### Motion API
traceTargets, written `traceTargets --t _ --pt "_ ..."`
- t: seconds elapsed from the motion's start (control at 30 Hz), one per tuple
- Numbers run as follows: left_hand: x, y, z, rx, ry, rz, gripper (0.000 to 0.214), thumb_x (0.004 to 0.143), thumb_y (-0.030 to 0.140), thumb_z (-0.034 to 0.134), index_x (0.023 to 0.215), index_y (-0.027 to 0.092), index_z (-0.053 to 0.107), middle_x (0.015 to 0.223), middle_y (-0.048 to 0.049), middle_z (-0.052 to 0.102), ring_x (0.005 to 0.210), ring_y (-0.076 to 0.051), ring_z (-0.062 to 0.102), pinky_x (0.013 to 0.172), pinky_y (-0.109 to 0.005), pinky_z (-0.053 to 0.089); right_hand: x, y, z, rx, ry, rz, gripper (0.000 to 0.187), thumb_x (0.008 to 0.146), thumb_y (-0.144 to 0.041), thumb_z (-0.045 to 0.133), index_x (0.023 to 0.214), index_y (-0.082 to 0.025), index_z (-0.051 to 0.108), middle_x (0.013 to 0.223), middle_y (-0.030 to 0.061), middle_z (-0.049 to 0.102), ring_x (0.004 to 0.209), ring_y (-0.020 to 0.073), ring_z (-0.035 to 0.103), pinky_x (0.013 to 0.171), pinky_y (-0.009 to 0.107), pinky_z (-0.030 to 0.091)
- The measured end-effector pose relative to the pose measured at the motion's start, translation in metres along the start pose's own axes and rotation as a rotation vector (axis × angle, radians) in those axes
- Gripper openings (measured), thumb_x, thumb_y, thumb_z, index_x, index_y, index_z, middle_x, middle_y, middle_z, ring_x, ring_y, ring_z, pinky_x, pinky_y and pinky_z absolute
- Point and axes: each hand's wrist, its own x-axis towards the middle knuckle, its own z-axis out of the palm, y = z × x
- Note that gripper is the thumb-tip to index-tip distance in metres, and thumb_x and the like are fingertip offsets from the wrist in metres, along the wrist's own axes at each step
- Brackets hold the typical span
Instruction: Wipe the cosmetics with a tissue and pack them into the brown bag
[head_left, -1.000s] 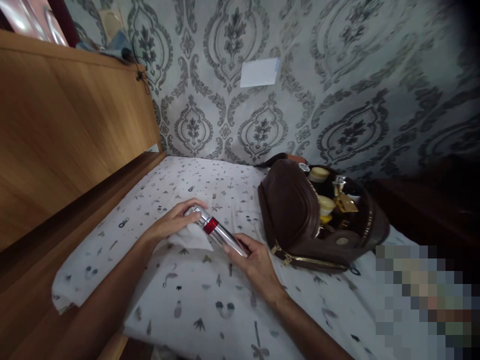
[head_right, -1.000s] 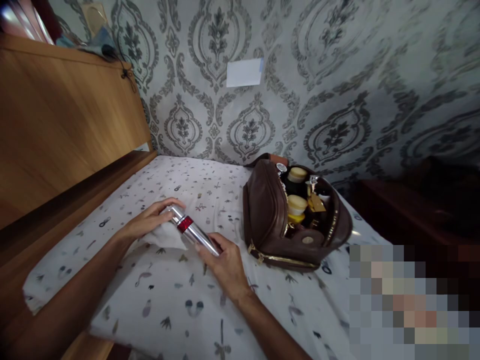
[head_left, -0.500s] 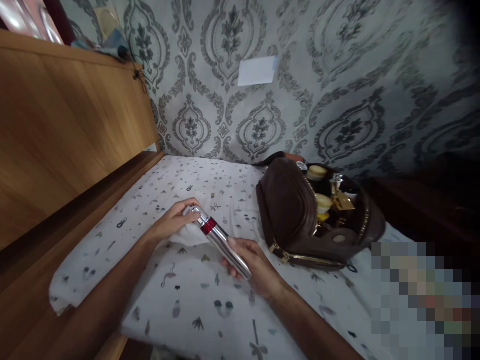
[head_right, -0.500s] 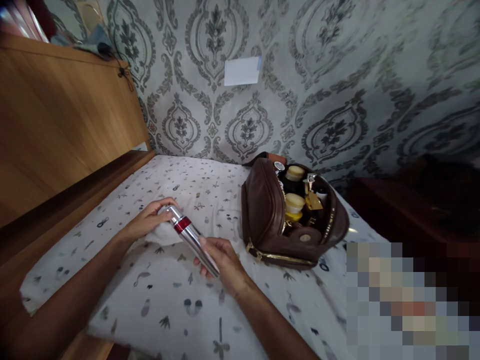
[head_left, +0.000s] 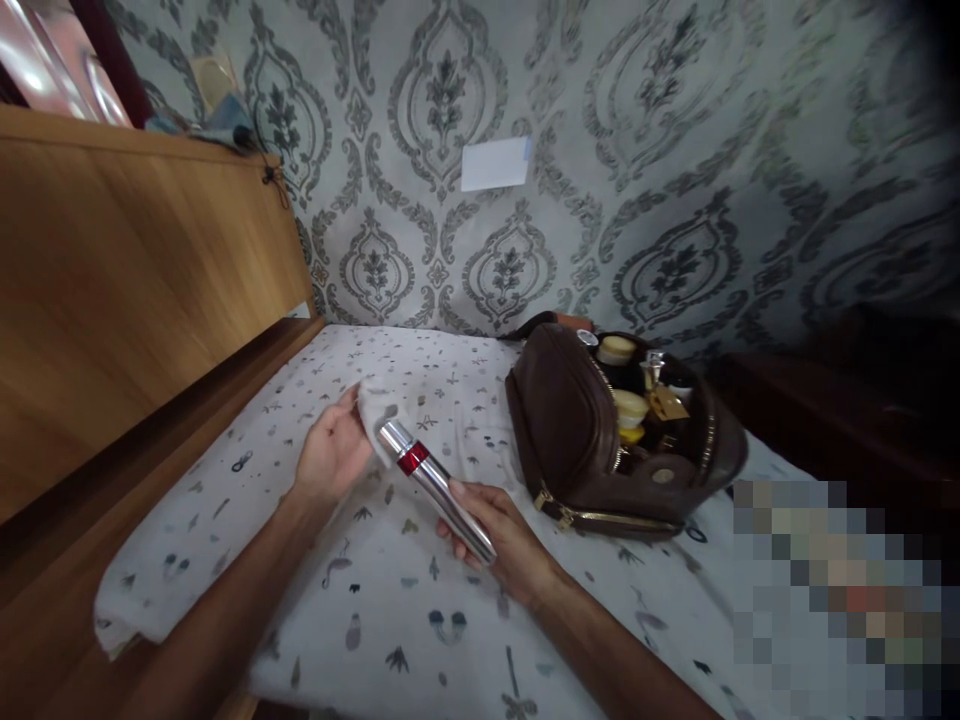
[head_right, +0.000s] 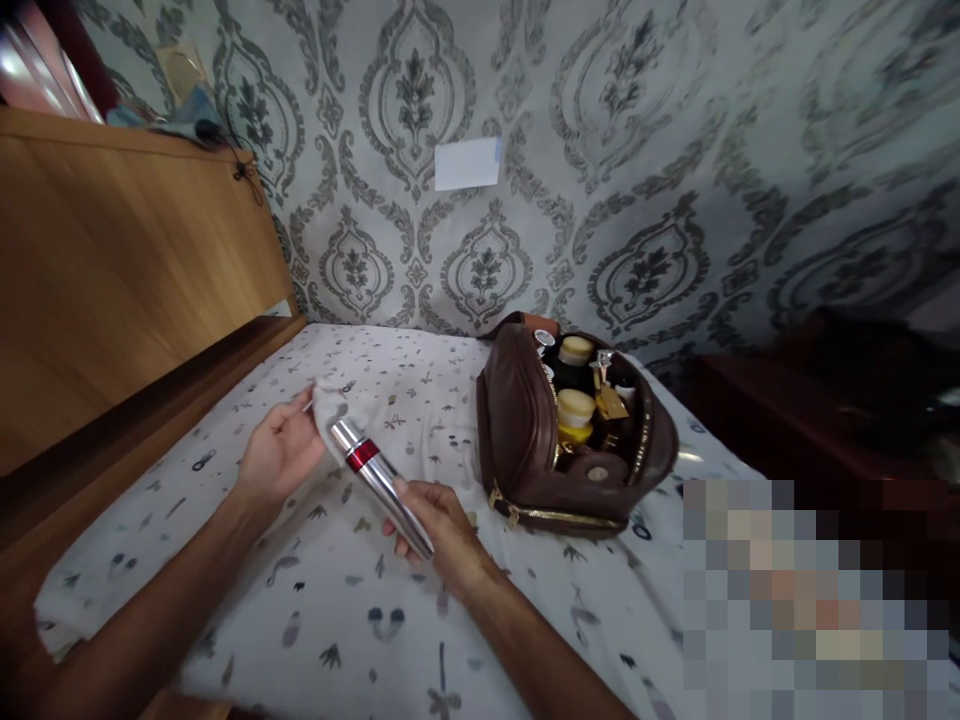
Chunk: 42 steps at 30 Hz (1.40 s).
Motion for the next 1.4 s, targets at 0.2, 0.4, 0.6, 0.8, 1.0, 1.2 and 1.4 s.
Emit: traceTargets --t 0.2,0.4,0.6,0.8,1.0,1.2,1.4 --pt "-0.009 0.001 0.005 0.266 -0.109 -0.018 0.037 0.079 0.024 0.067 0.115 0.018 0.068 0.105 -0.0064 0.071 0.102 -0.022 0.063 0.096 -0.034 0.045 0.001 0.0 -0.003 0.03 0.015 -0.028 0.056 0.067 -0.064 0.074 0.086 -0.012 0.069 0.061 0.0032 0.066 0.041 0.008 0.049 0.036 0.018 0.028" --pt "-0.013 -0.009 -0.004 0.845 -0.269 0.104 0.032 0.09 0.046 0.059 0.108 0.021 0.064 0.079 0.0003 0.062 0.067 -0.014 0.055 0.065 -0.025 0.043 -0.001 0.001 -0.003 -0.012 -0.03 -0.009 0.056 0.067 -0.067 0.073 0.08 -0.012 0.066 0.058 0.0025 0.065 0.039 0.0081 0.048 0.033 0.018 0.028" --pt "-0.018 -0.013 0.001 1.132 -0.241 0.254 0.032 0.097 0.045 0.04 0.076 0.022 0.049 0.057 0.0066 0.038 0.052 -0.011 0.036 0.052 -0.025 0.031 -0.002 0.004 0.001 -0.12 -0.032 -0.021 0.054 0.065 -0.068 0.072 0.073 -0.015 0.062 0.057 0.0004 0.065 0.039 0.0088 0.05 0.033 0.019 0.03" --pt "-0.018 -0.016 0.0 1.011 -0.138 0.232 0.036 0.097 0.053 0.037 0.102 0.023 0.056 0.061 0.0058 0.049 0.05 -0.012 0.043 0.053 -0.025 0.037 -0.001 0.005 0.003 -0.121 -0.01 -0.041 0.053 0.067 -0.067 0.071 0.074 -0.016 0.062 0.06 0.0004 0.065 0.04 0.0092 0.05 0.034 0.02 0.031" --pt "-0.008 -0.018 0.0 0.404 -0.065 0.024 0.059 0.088 0.051 0.056 0.139 0.031 0.034 0.116 -0.0052 0.064 0.103 -0.021 0.063 0.084 -0.031 0.05 0.002 0.003 0.002 -0.058 0.07 -0.063 0.059 0.064 -0.072 0.07 0.076 -0.015 0.063 0.061 0.0008 0.064 0.041 0.0084 0.05 0.036 0.019 0.032" --pt "-0.006 -0.02 -0.01 0.737 -0.082 0.08 0.026 0.087 0.043 0.062 0.102 0.024 0.052 0.087 0.0005 0.061 0.075 -0.015 0.057 0.068 -0.024 0.045 0.003 0.004 0.001 -0.009 0.107 -0.057 0.061 0.063 -0.073 0.07 0.08 -0.014 0.064 0.06 0.0006 0.064 0.042 0.0085 0.05 0.035 0.018 0.03" --pt "-0.004 -0.024 -0.016 1.028 -0.205 0.353 0.032 0.083 0.036 0.067 0.109 0.024 0.054 0.112 -0.0051 0.057 0.104 -0.022 0.055 0.091 -0.032 0.042 0.006 0.008 -0.001 -0.063 0.075 -0.069 0.061 0.067 -0.074 0.067 0.08 -0.015 0.063 0.061 0.0001 0.063 0.042 0.0087 0.051 0.035 0.019 0.033"
